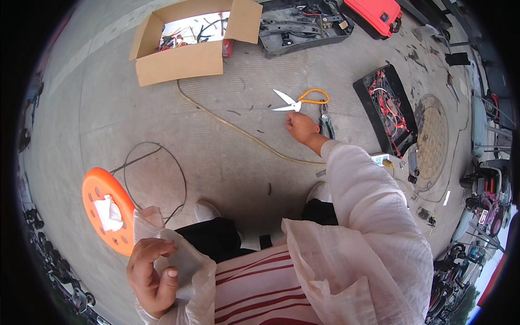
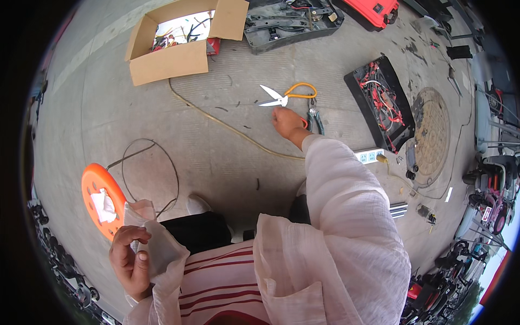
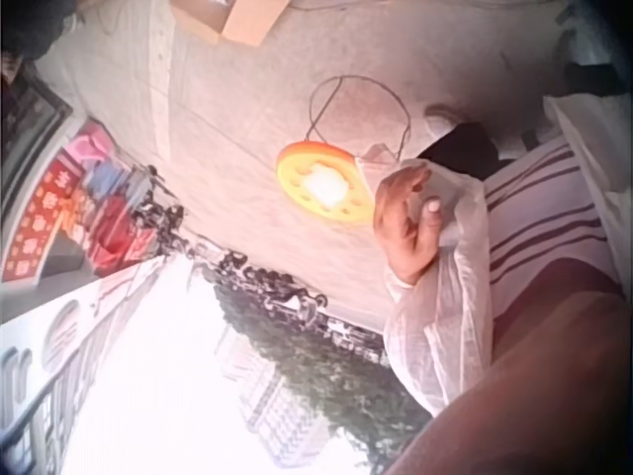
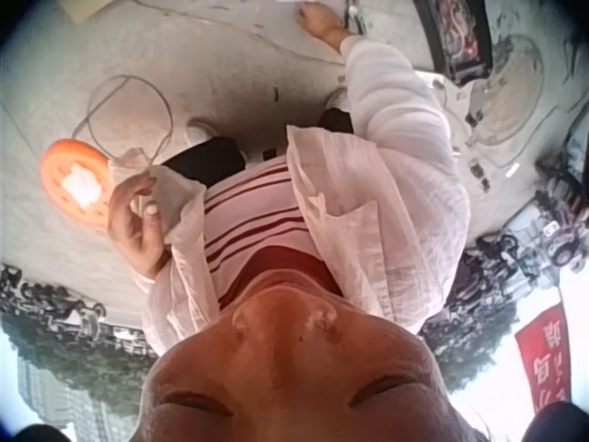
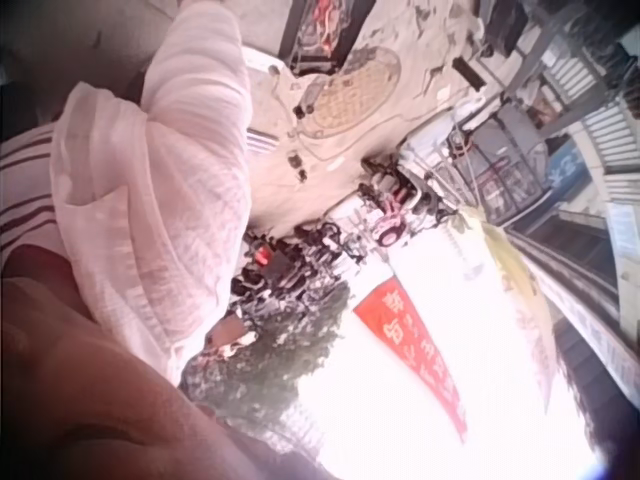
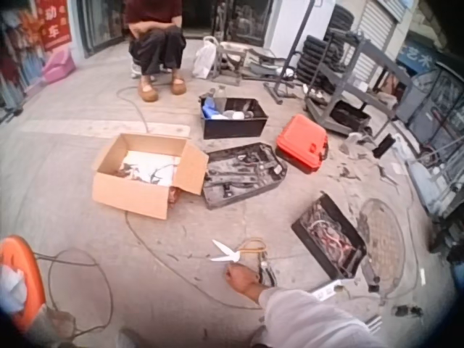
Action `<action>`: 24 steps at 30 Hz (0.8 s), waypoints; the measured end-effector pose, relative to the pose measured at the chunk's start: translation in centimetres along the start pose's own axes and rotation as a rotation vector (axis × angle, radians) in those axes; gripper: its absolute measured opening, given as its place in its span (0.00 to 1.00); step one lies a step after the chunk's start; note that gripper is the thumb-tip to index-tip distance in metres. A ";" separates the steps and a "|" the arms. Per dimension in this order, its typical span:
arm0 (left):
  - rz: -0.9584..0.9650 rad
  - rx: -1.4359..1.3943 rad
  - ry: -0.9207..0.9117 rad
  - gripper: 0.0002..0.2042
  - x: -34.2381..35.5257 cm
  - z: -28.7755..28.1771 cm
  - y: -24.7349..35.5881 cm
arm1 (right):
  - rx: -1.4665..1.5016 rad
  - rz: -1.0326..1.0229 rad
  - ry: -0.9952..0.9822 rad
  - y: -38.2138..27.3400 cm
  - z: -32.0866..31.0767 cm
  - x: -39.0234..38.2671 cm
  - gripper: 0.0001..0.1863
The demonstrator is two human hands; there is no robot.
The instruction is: The person strips insulation from a wire using shears, then twists the exposed strands by hand. The person works at a low stool outdoors with tools and parts on the ground.
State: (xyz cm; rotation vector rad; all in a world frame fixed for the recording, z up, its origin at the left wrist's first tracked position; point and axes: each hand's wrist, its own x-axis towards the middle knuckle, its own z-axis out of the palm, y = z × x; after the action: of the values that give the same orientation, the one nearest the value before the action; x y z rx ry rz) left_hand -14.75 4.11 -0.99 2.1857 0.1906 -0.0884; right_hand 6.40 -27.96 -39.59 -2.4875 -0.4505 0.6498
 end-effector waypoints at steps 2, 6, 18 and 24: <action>-0.003 0.005 0.001 0.18 -0.1 -0.1 -0.1 | -0.038 -0.073 -0.010 -0.2 -0.1 0.3 0.09; -0.006 0.022 -0.005 0.17 -0.2 -0.2 -0.3 | -0.123 -0.181 -0.093 0.0 -0.6 0.8 0.10; -0.001 0.050 -0.051 0.16 0.1 -0.6 -0.7 | -0.109 -0.221 -0.173 0.1 -1.8 0.5 0.14; -0.003 0.071 -0.075 0.16 0.6 -0.7 -0.5 | -0.211 -0.279 -0.200 -0.2 -1.8 0.9 0.14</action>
State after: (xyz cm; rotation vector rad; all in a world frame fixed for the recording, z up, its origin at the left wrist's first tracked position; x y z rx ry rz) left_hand -14.27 5.05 -1.04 2.2483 0.1497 -0.1809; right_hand 8.03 -28.14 -38.44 -2.4940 -0.9675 0.7719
